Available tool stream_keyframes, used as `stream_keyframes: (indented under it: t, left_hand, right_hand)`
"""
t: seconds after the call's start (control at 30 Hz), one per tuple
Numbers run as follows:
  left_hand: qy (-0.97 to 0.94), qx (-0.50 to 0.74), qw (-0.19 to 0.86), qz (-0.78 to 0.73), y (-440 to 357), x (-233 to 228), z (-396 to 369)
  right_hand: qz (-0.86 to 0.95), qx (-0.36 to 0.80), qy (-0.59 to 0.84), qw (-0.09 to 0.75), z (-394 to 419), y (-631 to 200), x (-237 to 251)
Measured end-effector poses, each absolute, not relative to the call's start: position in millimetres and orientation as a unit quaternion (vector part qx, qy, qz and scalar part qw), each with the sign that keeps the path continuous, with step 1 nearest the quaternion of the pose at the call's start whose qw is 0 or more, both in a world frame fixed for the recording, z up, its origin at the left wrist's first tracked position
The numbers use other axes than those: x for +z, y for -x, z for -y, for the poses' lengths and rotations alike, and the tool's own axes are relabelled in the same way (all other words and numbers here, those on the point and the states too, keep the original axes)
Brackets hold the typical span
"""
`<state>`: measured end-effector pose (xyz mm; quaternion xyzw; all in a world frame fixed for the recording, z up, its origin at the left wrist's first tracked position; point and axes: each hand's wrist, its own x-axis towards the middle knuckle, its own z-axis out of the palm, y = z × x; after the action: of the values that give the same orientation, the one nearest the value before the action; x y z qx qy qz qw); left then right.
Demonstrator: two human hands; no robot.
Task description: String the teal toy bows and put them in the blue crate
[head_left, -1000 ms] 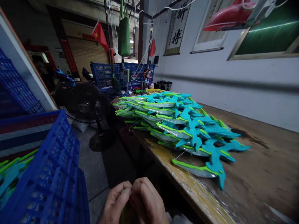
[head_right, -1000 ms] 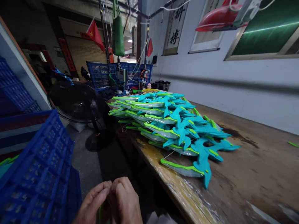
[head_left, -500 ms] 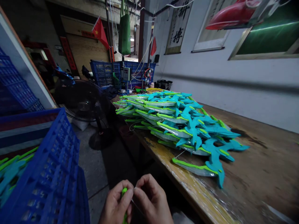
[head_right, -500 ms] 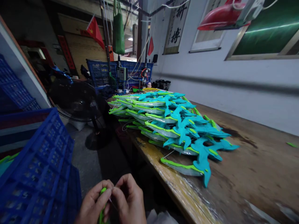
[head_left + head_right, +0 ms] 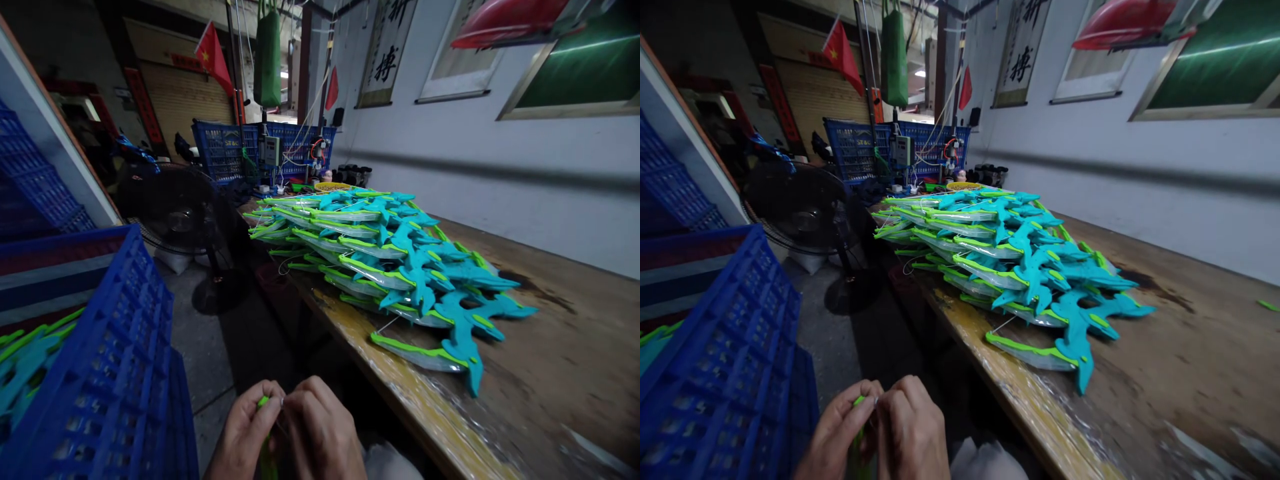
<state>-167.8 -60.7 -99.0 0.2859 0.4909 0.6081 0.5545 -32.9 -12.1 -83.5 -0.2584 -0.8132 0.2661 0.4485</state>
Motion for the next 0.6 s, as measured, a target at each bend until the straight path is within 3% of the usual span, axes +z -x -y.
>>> stream_keyframes:
  t: [0.17, 0.6]
  left_hand:
    - [-0.312, 0.600, 0.548, -0.491, 167.9, -96.0, 61.2]
    - [-0.327, 0.582, 0.570, -0.479, 169.9, -102.8, 59.3]
  right_hand:
    - [0.830, 0.200, 0.264, 0.449, 11.6, 33.1, -75.8]
    - [0.797, 0.276, 0.293, 0.450, 13.2, 26.9, -78.8]
